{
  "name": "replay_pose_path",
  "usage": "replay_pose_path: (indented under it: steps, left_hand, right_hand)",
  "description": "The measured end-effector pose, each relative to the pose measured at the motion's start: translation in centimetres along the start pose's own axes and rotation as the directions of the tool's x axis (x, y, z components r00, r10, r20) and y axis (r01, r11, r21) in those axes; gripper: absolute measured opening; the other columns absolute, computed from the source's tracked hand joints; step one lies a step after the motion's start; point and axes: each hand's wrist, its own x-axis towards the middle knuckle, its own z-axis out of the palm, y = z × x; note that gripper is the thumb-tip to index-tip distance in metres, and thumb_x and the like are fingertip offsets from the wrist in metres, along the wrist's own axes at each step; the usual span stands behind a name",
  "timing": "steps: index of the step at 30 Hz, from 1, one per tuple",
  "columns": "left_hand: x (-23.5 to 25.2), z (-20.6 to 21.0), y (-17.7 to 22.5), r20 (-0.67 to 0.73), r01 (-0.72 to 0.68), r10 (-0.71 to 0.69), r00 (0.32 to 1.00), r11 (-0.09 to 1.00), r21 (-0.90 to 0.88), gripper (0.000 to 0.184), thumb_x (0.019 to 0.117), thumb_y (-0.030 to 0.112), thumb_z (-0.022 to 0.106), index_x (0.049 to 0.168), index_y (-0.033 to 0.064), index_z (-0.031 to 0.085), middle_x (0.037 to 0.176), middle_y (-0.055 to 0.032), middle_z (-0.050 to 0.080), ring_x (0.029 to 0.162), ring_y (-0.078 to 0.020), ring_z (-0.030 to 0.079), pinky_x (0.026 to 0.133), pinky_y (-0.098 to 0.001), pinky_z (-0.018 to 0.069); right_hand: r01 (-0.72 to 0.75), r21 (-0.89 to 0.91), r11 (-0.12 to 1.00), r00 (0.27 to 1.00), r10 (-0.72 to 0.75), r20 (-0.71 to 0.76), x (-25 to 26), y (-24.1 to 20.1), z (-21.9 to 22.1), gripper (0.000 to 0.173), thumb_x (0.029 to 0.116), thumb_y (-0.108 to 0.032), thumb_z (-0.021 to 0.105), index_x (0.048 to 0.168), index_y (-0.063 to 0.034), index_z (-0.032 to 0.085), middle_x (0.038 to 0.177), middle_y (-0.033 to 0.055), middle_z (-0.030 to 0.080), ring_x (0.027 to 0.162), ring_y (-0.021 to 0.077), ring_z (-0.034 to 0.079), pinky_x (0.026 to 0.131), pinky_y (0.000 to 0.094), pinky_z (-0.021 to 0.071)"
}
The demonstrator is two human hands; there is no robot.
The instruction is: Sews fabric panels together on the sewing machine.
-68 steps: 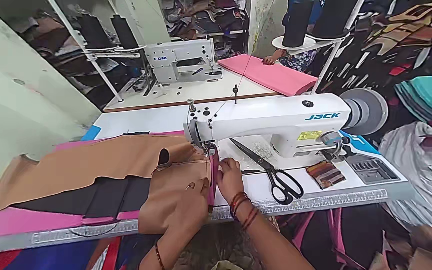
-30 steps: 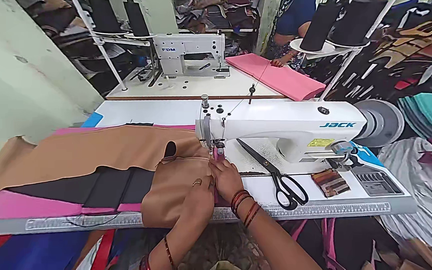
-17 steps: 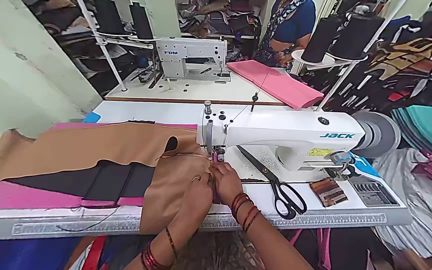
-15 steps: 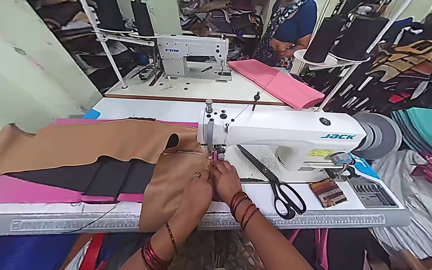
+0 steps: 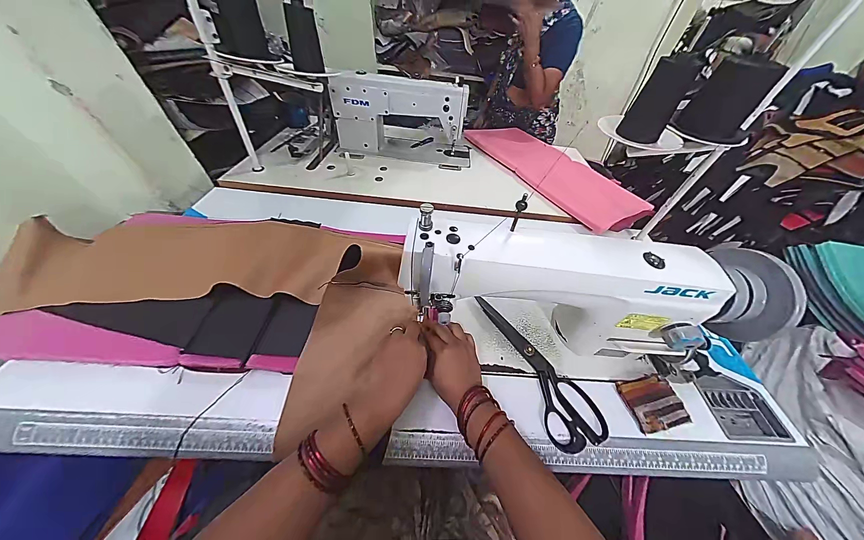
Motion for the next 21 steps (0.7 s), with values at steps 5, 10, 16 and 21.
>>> replay_pose_path:
  steps: [5,10,16,21]
  left_hand:
    - [0.8,-0.5,0.2,-0.024,0.035,-0.035,0.999,0.999,-0.006,0.031,0.1009,-0.008,0.042,0.122,-0.0116,0.065,0.137,-0.0243,0.059,0.123,-0.0406,0.061,0.102,-0.0482,0.0512]
    - [1.5,-0.4,-0.1,-0.075,0.029,-0.034,0.997,0.998,-0.061,0.028,0.1024,-0.001,0.045,0.118,-0.0114,0.066,0.127,-0.0274,0.064,0.119,-0.0423,0.063,0.099,-0.0509,0.0520]
    - [-3.8,0.6,-8.5,-0.318,-0.001,-0.167,0.933,0.884,-0.468,0.051,0.0993,0.037,0.063,0.127,-0.0052,0.066,0.124,-0.0307,0.065,0.119,-0.0484,0.061,0.103,-0.0651,0.0444]
    - [-8.9,5.2,-12.2,-0.269,0.346,-0.506,0.820,0.811,-0.472,0.082,0.0821,0.040,0.085,0.137,-0.0119,0.054,0.128,-0.0401,0.058,0.122,-0.0603,0.054,0.101,-0.0729,0.0410]
  right_hand:
    - [-0.052,0.029,0.998,0.997,0.051,0.060,0.3,-0.1,-0.4,0.040,0.0988,-0.006,0.050,0.133,-0.0119,0.070,0.145,0.0027,0.062,0.137,0.0285,0.052,0.106,0.0527,0.0430]
    - [-0.071,0.053,0.996,0.993,0.066,0.100,0.4,0.0,-0.7,0.041,0.1010,-0.007,0.048,0.137,-0.0134,0.067,0.151,0.0010,0.057,0.142,0.0282,0.048,0.110,0.0533,0.0400]
    - [0.064,0.187,0.980,0.997,-0.054,-0.059,-0.3,0.9,-0.2,0.039,0.0952,0.003,0.050,0.122,-0.0092,0.076,0.134,0.0048,0.070,0.132,0.0316,0.058,0.105,0.0547,0.0453]
    - [0.061,0.172,0.983,0.997,-0.052,-0.053,-0.4,0.6,-0.2,0.040,0.0931,0.004,0.050,0.123,-0.0077,0.075,0.136,0.0056,0.068,0.131,0.0317,0.058,0.104,0.0534,0.0458]
